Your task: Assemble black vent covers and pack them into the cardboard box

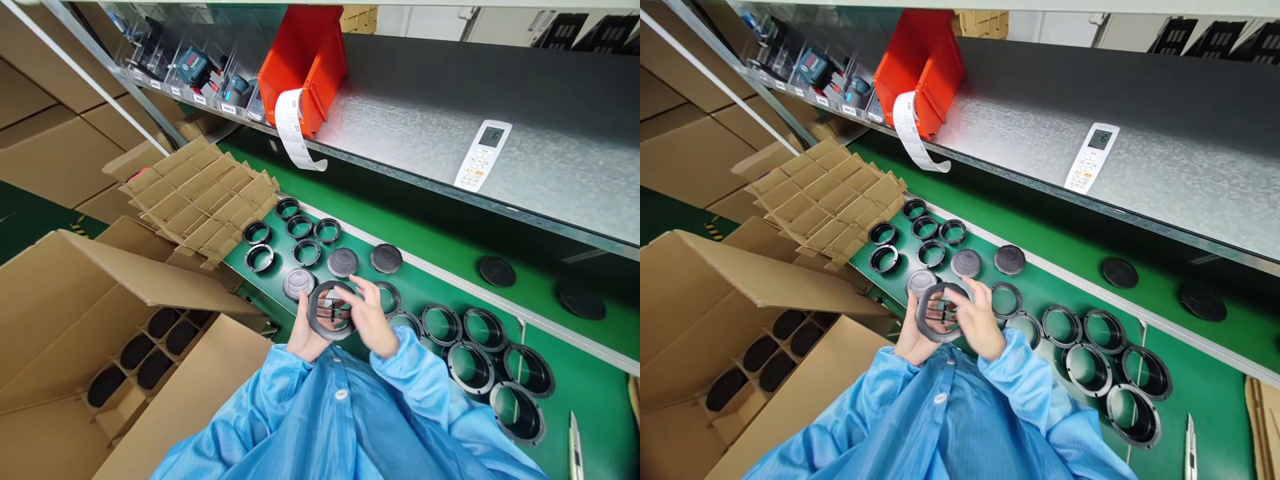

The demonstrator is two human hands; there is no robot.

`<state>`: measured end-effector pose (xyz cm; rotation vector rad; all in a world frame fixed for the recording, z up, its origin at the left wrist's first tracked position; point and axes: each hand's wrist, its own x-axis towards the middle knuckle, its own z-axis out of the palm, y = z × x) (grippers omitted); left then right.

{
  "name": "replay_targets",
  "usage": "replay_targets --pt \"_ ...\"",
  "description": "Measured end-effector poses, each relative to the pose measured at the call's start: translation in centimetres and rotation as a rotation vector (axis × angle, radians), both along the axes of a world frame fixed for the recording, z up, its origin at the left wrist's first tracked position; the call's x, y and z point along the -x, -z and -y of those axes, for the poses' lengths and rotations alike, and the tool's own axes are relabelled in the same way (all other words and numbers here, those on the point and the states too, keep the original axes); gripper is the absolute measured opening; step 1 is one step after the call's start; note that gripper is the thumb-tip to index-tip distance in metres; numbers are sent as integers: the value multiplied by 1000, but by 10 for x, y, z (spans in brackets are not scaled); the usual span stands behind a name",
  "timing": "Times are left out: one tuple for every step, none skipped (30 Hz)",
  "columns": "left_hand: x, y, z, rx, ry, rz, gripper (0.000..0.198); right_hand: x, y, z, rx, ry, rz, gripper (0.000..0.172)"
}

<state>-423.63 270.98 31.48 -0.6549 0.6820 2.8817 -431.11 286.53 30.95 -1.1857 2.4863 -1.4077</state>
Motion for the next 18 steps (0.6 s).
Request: replay_targets --pt "0 4 0 3 5 46 70 -8 6 -2 -67 -35 -73 54" --pt "0 10 -1 10 20 94 67 -15 13 -3 -143 -82 -125 58" --pt "0 16 -2 19 49 139 65 -22 22 -5 -219 -124 -142 65" --pt "1 22 -5 26 95 173 65 -26 30 -7 -283 -147 -122 71" --pt "1 27 -9 32 148 197 66 -29 39 -10 -333 -146 -71 78" --pt "2 32 -15 35 202 207 67 -31 47 -12 -373 -128 -5 84" --pt "4 37 -21 38 249 205 67 -31 55 -15 -407 -114 60 93" --pt "6 40 -28 38 288 196 67 -30 61 -18 -436 -109 112 103" --pt "9 43 -34 38 313 185 67 -29 68 -21 -458 -110 146 111" --pt "13 45 -41 38 330 176 68 -27 73 -25 -470 -116 161 115" --pt "17 48 -46 37 348 173 68 -24 78 -29 -468 -125 162 115" --pt "22 51 -52 43 373 177 69 -22 83 -33 -453 -131 158 113" --pt "28 56 -56 74 394 186 70 -18 87 -38 -424 -130 156 112" --pt "34 62 -60 129 403 200 71 -15 91 -43 -390 -112 157 110" --pt "41 69 -64 202 395 216 74 -10 94 -49 -357 -62 155 108" --pt "49 78 -68 284 368 232 75 -5 96 -54 -335 28 146 105" --pt "57 87 -71 362 330 246 75 1 98 -59 -330 153 127 103" --pt "67 96 -73 426 293 256 72 7 99 -63 -347 299 97 101"
